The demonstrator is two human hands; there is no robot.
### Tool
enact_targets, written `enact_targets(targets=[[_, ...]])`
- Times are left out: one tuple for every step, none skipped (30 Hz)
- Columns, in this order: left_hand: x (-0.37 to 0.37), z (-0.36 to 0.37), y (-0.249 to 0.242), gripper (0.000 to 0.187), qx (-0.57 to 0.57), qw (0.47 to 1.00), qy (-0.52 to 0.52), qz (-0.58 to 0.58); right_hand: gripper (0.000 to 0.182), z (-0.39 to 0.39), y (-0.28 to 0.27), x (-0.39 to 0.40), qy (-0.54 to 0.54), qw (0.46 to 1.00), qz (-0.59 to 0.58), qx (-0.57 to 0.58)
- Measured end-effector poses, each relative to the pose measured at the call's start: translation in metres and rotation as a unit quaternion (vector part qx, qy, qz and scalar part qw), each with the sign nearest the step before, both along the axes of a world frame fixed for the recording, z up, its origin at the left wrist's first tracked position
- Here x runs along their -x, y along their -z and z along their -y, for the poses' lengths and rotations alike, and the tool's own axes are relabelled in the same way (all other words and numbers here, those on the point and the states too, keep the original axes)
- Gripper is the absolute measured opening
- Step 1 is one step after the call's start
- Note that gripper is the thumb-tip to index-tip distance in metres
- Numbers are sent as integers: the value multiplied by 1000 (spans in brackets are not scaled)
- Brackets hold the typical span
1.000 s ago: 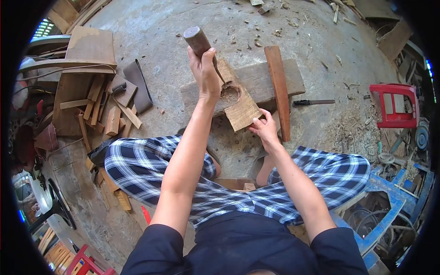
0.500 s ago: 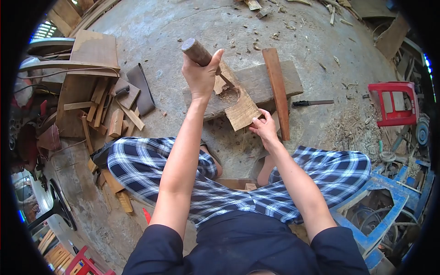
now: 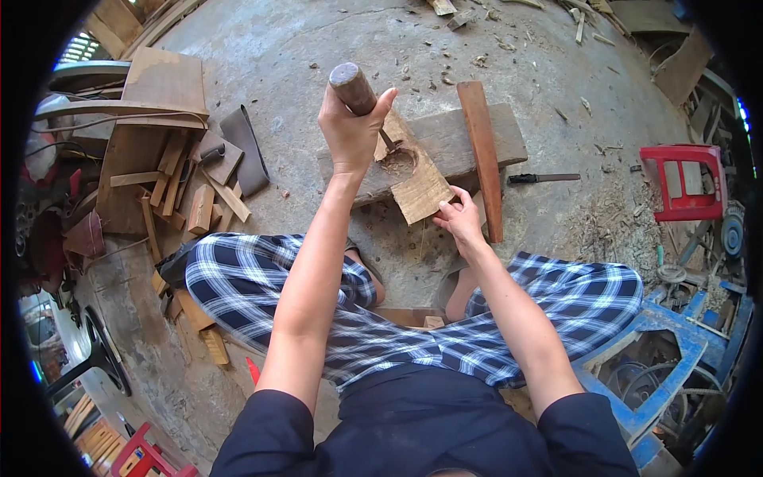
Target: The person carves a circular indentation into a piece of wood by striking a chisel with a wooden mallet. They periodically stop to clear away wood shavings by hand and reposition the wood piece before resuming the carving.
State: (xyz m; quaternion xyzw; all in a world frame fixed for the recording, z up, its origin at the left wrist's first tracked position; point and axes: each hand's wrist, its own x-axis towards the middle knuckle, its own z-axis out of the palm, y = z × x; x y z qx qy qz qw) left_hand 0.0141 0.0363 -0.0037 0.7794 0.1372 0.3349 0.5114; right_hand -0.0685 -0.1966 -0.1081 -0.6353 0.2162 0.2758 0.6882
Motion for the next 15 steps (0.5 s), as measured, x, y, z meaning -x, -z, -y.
enact_targets(targets=[[0, 0, -1, 50, -13, 1000, 1, 3, 50, 0, 0, 1, 4, 1000, 4, -3], [0, 1, -3, 50, -27, 1000, 2, 6, 50, 0, -1, 1, 4, 1000, 4, -3], [-1, 1, 0, 50, -27, 1000, 2, 7, 50, 1, -1, 1, 2, 1000, 2, -1], [-2, 0, 4, 50, -11, 1000, 10, 4, 50, 1, -2, 0, -1, 1000, 1, 1], [-3, -1, 7, 50, 5, 1000, 18, 2, 50, 0, -2, -1, -2, 1000, 2, 0], [-4, -1, 5, 50, 4, 1000, 17, 2, 49, 0, -3, 0, 2, 1000, -2, 5], [-4, 0, 4, 51, 2, 1000, 18, 6, 49, -1, -3, 0, 5, 1000, -7, 11], [-4, 1, 3, 51, 0, 1000, 18, 9, 49, -1, -4, 0, 3, 1000, -8, 11], [-4, 2, 3, 51, 0, 1000, 17, 9, 50, -1, -3, -1, 4, 1000, -7, 8], [-2, 5, 3, 52, -8, 1000, 20, 13, 50, 0, -3, -1, 5, 1000, -6, 6], [-1, 7, 3, 53, -15, 999, 23, 18, 50, 0, -4, -1, 3, 1000, -7, 7], [1, 10, 3, 53, -15, 1000, 21, 17, 49, 1, -4, -1, 4, 1000, -2, 4], [3, 14, 3, 53, -38, 999, 22, 24, 49, 0, -6, -2, 3, 1000, 4, -1], [4, 16, 2, 53, -61, 997, 23, 31, 49, 0, -8, -4, 1, 1000, 6, -2], [5, 19, 2, 52, -77, 996, 26, 33, 50, 1, -11, -5, -31, 999, 0, 35]])
